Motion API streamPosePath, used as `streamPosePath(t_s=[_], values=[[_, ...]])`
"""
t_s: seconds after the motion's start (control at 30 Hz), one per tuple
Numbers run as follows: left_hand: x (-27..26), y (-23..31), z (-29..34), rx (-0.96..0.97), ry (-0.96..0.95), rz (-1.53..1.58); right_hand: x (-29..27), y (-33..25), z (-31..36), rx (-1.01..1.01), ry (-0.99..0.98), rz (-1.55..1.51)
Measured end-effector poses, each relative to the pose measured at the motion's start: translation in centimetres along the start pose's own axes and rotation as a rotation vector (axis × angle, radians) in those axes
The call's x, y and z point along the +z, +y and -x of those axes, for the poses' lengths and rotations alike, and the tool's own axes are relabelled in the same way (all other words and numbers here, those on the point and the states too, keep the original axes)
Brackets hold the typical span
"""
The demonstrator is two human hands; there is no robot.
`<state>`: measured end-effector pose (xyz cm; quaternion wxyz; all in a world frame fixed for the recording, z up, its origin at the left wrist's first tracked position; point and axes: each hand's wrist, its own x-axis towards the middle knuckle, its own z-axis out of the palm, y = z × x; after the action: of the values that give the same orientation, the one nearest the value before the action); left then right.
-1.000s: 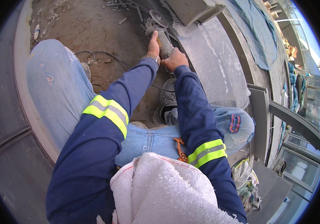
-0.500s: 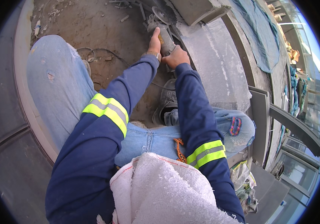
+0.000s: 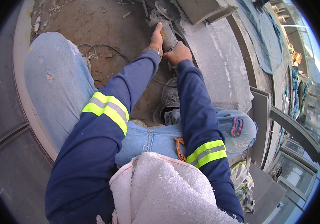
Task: The person uses an angle grinder to cut a concrete block on the floor. They hold the tool with both hands and guide it along the block's edge, producing dust and debris.
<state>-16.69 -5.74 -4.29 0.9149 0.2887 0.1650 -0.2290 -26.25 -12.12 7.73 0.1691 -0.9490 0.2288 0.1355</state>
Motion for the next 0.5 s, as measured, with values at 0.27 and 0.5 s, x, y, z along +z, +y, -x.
streamPosePath(t_s=[0.27, 0.5], values=[[0.6, 0.4, 0.4, -0.046, -0.004, 0.023, 0.0, -0.1, -0.5, 0.006, 0.001, 0.008], [-0.4, -0.3, -1.2, -0.03, 0.051, -0.014, 0.2, -0.2, -0.6, 0.008, 0.002, 0.016]])
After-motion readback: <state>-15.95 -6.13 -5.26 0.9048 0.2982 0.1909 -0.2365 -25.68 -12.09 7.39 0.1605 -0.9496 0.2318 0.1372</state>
